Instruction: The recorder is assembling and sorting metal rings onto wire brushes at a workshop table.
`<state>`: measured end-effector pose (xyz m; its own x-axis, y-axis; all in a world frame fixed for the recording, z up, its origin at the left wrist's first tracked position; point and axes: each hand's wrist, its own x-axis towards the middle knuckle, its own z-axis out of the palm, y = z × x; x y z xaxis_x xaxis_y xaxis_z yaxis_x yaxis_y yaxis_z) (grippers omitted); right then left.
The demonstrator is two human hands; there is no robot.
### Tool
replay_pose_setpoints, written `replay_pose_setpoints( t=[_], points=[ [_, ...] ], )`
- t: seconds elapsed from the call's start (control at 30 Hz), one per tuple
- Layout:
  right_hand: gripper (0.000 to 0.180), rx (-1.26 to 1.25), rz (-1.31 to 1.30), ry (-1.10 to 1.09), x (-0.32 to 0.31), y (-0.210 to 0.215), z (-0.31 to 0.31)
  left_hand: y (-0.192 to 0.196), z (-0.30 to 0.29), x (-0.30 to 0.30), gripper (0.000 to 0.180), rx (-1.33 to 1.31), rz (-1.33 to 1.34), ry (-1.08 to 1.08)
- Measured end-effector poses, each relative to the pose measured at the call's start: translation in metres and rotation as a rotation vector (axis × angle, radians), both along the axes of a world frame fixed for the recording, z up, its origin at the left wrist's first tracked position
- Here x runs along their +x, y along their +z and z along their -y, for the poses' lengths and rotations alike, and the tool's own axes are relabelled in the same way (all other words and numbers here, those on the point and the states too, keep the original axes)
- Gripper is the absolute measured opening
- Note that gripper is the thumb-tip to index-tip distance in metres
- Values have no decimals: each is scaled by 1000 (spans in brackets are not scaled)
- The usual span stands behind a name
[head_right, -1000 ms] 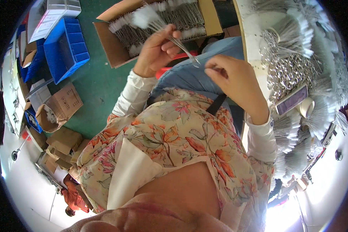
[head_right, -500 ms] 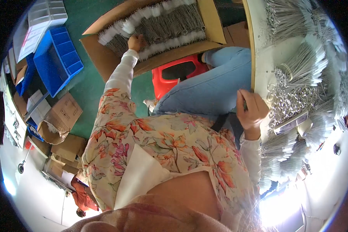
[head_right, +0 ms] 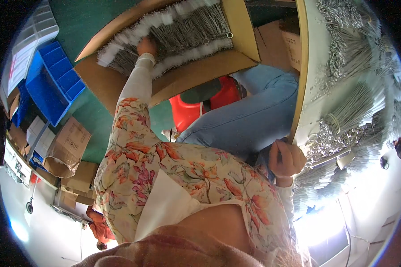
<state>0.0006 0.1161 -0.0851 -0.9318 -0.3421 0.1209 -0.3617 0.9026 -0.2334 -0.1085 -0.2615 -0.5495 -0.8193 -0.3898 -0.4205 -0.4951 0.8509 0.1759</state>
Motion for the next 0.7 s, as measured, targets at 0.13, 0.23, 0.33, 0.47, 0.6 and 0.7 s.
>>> replay_pose_setpoints(
  t=[0.13,0.23,0.33,0.47,0.6,0.7],
  points=[
    [8,41,26,-5,-1,3,0,-44,11,-19,27,-37,142,-38],
    [8,25,5,7,-2,4,1,-48,17,-24,27,-22,168,-80],
    [9,-29,21,-6,-5,3,2,-21,36,-26,32,101,306,-212],
    [11,11,-7,-28,-2,3,-2,101,30,-46,32,220,450,-380],
    [15,5,-59,-47,-2,2,4,224,56,-61,35,180,-745,-201],
    [16,-1,-55,-36,4,2,2,209,100,-77,32,-141,-572,-362]
  ],
)
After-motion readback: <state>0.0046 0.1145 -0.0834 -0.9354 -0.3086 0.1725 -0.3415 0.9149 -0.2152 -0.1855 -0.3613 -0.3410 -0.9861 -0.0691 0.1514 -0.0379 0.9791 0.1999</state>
